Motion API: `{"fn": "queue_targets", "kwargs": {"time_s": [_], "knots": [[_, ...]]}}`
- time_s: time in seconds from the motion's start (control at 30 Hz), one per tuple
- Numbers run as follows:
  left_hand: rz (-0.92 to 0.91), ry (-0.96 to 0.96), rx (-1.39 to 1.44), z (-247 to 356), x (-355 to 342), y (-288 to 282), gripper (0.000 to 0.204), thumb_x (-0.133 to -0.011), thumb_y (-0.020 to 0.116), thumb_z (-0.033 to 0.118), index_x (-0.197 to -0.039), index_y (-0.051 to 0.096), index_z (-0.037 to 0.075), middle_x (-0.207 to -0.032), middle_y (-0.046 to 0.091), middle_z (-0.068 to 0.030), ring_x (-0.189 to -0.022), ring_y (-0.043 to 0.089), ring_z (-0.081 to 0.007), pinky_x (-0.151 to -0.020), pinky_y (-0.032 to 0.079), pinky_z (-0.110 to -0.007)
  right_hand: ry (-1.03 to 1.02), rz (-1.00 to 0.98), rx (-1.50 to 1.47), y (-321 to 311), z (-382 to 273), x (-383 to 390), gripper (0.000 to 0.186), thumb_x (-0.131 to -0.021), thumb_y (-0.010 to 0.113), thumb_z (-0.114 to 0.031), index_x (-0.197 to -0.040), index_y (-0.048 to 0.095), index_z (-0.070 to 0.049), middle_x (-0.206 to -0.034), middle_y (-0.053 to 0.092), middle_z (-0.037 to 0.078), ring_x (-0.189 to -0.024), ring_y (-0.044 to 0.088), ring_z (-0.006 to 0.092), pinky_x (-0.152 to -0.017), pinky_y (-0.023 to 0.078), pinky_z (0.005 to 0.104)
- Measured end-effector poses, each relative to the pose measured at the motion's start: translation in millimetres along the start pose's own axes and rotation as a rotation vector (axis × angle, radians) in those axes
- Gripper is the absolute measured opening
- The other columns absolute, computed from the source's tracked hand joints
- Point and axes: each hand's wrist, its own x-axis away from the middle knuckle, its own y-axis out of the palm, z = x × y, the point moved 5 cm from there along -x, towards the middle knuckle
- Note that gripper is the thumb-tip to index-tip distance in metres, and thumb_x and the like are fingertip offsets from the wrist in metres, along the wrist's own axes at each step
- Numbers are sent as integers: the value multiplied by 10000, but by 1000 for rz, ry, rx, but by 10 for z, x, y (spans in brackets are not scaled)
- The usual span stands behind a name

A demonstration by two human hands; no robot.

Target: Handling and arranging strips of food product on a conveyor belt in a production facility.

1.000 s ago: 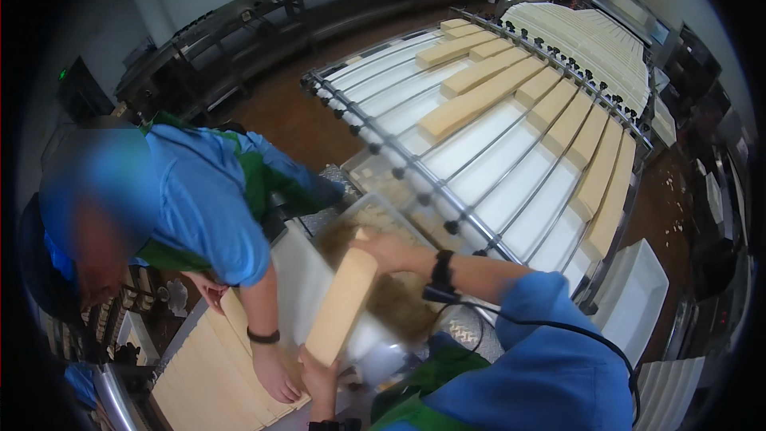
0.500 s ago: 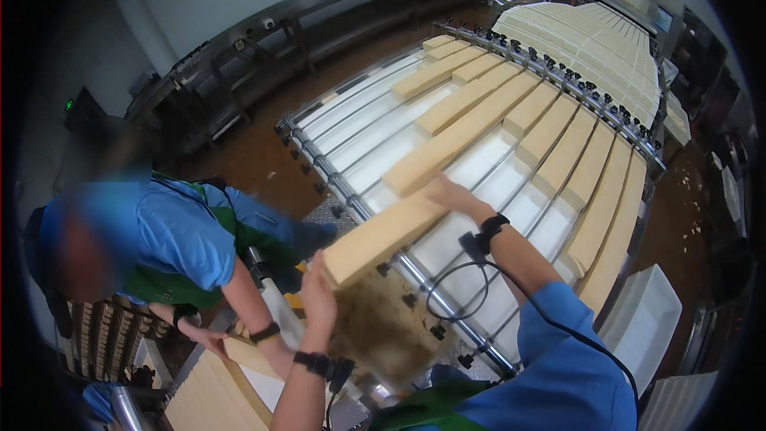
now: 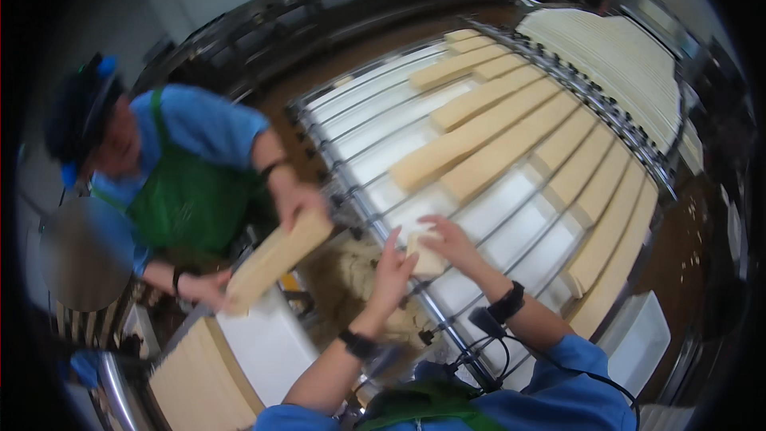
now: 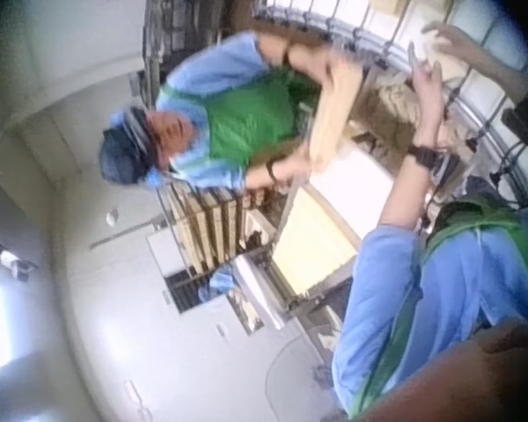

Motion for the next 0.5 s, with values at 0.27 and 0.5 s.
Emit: {"fn": "queue_targets", "kwargs": {"time_s": [0.27,0.5], "knots": [[781,-86,-714,-497,2744,-2106,393,-842,590,118,-1213,485,47,-927,550,-134,-773,564,-254,-708,472,-352,-448,-641,1041,2150,164,357,584,-757,689,-251,-1222,458,15,-1293,436,190,-1219,383,355,-984,369,392],[1518,-447,-776,-1352,4760,-2841,703,-715,736,135,-1298,362,14,-936,494,-157,-774,505,-259,-682,454,-347,-639,-1083,890,4329,735,438,693,-741,696,-242,-1290,393,52,-1416,314,177,-1335,242,342,-1078,280,378]]}}
